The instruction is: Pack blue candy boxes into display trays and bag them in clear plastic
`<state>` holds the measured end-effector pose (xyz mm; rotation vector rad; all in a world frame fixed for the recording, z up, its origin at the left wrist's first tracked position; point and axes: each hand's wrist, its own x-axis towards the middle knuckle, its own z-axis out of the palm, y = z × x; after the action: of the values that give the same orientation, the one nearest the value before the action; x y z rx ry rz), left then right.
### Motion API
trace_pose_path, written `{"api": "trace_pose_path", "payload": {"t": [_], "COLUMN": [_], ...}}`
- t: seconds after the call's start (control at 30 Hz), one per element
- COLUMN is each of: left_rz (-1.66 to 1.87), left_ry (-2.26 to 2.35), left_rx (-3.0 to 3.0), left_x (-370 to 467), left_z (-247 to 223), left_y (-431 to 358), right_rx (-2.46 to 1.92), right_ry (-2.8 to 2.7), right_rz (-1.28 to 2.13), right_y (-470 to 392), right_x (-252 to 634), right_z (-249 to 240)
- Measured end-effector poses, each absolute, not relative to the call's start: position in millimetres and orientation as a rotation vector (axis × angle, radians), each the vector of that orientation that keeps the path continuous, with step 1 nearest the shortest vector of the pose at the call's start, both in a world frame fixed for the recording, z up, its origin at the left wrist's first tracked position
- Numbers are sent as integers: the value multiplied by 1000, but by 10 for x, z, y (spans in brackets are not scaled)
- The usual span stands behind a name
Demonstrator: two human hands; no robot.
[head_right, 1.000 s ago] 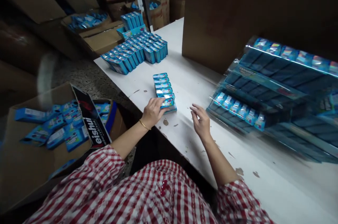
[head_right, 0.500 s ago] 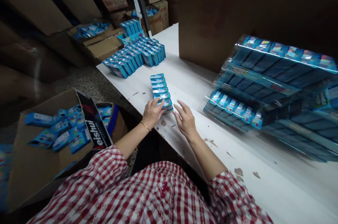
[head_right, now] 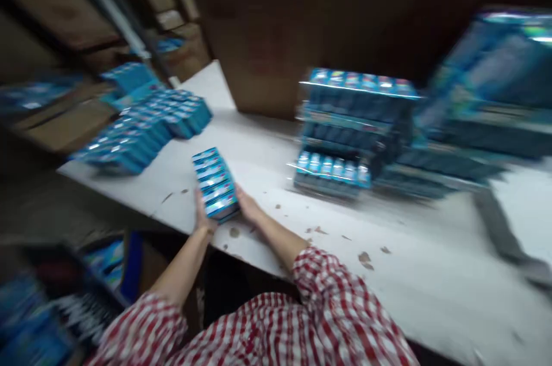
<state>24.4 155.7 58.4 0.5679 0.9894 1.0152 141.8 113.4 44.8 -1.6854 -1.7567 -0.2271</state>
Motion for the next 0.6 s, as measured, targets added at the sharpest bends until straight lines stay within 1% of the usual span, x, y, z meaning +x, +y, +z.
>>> {"api": "trace_pose_path", "payload": {"t": [0.13, 0.27, 0.33, 0.43, 0.5, 0.53, 0.57, 0.6], "left_rz": [984, 897, 824, 791, 796, 815, 817, 800], "left_ry": [1037, 1055, 1058, 1059, 1068, 1096, 1118, 1128], "left_rx": [743, 901, 949, 1043, 1119, 1163, 1247, 1355], "left_x": [354, 528, 631, 746, 768, 756, 728, 687], "left_z": [623, 694, 701, 679, 711, 760, 836, 937], "left_y": [970, 373, 162, 52, 71, 85, 95, 94], "right_rx": [-1835, -1931, -2103, -2373, -2411, -2446, -2554, -2613], "right_ry": [-1814, -1682, -1359, -429, -139, 31, 330, 507], "right_rz": [-198, -363, -465, -574, -599, -594, -485, -366], "right_y": [511, -572, -1357, -2717, -3583, -3958, -4280, -4542], "right_x": [1464, 1882, 2372, 3371, 4003, 4257, 4462, 4619], "right_z": [238, 182, 267, 459, 554, 574, 572, 550]}}
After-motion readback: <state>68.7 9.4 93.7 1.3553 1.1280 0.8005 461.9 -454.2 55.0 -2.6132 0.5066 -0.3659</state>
